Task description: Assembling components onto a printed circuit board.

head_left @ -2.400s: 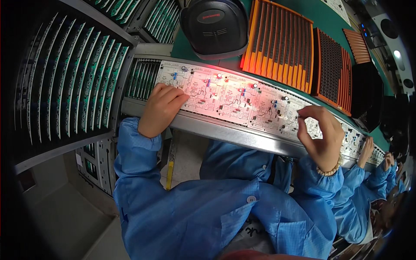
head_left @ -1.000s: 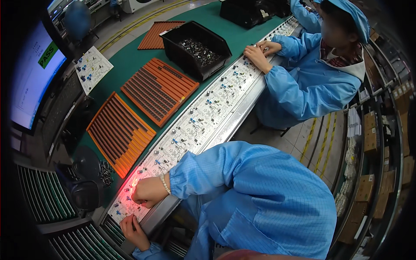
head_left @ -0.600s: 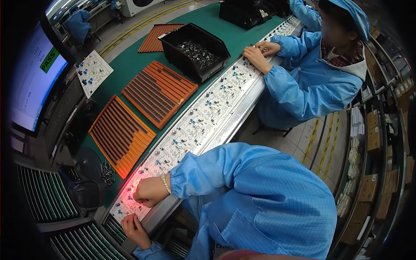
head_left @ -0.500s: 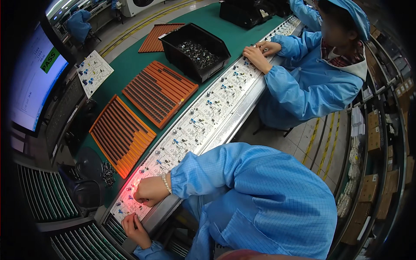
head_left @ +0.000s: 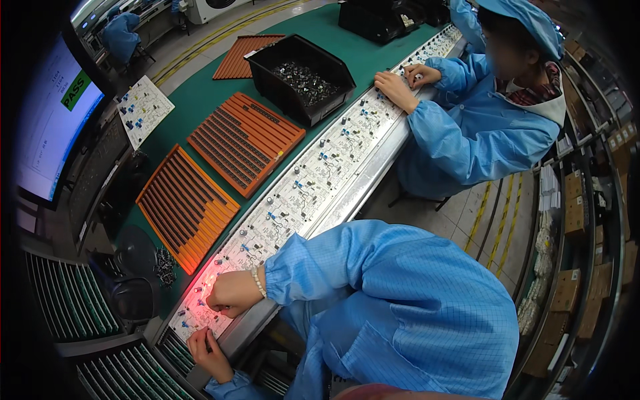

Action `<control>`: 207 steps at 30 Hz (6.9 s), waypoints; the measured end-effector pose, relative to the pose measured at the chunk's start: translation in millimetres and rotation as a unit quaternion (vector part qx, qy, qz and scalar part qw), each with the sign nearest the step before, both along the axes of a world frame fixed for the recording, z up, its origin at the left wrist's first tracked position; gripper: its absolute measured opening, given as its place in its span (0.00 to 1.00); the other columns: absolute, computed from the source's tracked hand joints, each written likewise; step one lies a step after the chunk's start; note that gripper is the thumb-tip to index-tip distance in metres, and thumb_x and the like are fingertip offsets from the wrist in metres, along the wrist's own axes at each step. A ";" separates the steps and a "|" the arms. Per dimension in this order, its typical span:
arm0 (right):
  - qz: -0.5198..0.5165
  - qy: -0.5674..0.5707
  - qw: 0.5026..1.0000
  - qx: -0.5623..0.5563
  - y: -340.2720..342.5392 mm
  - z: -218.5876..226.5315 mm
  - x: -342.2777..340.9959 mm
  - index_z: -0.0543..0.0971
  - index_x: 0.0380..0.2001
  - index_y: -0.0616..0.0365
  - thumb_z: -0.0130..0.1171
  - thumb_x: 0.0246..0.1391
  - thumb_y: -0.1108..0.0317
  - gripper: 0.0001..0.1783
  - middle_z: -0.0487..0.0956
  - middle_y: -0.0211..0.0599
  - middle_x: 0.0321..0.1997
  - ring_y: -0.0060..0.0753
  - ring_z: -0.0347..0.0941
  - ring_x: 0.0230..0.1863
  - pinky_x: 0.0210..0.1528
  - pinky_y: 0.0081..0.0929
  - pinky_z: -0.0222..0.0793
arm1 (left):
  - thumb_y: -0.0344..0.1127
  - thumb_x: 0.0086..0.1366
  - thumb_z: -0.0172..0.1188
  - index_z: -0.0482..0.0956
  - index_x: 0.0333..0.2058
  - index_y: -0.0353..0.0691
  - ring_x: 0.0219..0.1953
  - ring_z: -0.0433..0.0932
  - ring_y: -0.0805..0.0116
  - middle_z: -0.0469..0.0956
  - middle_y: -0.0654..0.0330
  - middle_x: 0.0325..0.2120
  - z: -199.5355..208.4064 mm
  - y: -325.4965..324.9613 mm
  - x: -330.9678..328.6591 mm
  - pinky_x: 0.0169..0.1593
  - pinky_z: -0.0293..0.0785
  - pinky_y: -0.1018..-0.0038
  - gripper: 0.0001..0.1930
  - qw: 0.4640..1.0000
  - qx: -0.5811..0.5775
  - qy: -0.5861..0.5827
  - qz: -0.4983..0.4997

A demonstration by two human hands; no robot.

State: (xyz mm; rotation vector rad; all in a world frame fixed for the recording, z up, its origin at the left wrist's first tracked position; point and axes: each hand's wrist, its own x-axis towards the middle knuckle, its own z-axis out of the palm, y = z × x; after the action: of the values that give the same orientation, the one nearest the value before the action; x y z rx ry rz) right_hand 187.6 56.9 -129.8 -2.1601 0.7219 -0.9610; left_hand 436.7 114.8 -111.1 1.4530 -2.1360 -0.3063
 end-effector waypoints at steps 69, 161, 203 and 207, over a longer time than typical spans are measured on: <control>-0.019 0.025 0.999 -0.020 20.5 -8.5 -23.1 0.75 0.24 0.59 0.60 0.41 0.65 0.09 0.77 0.45 0.20 0.53 0.75 0.25 0.28 0.46 0.69 | 0.28 0.67 0.56 0.76 0.48 0.29 0.50 0.72 0.49 0.75 0.47 0.43 19.2 3.7 -30.8 0.53 0.69 0.59 0.13 0.990 0.011 -0.138 -0.041; -0.067 -0.016 0.987 -0.144 26.5 9.9 -20.4 0.78 0.39 0.56 0.65 0.50 0.66 0.13 0.78 0.37 0.36 0.43 0.77 0.38 0.36 0.34 0.74 | 0.26 0.70 0.52 0.72 0.47 0.30 0.46 0.72 0.70 0.73 0.57 0.42 -27.5 5.0 -86.7 0.54 0.66 0.74 0.10 0.748 0.200 0.633 -0.025; -0.140 -0.070 0.983 -0.097 30.7 16.2 -34.0 0.78 0.33 0.56 0.64 0.51 0.66 0.08 0.78 0.36 0.33 0.42 0.77 0.35 0.36 0.35 0.73 | 0.39 0.72 0.49 0.71 0.39 0.31 0.41 0.73 0.61 0.75 0.50 0.36 -26.1 -0.9 -75.8 0.48 0.69 0.66 0.13 0.715 0.256 0.618 -0.202; -0.159 -0.063 0.983 -0.070 29.5 5.4 -35.8 0.78 0.34 0.56 0.64 0.51 0.68 0.08 0.79 0.36 0.34 0.41 0.78 0.35 0.35 0.33 0.74 | 0.56 0.70 0.52 0.65 0.37 0.37 0.35 0.69 0.60 0.72 0.52 0.31 34.1 0.5 -106.8 0.44 0.66 0.62 0.23 0.631 0.271 0.639 -0.347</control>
State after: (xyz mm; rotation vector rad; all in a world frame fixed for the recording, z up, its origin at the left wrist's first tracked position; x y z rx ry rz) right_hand 151.8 86.4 -124.4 -2.1177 0.9813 -1.3357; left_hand 329.9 115.3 -77.0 0.1574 -1.1786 -1.7564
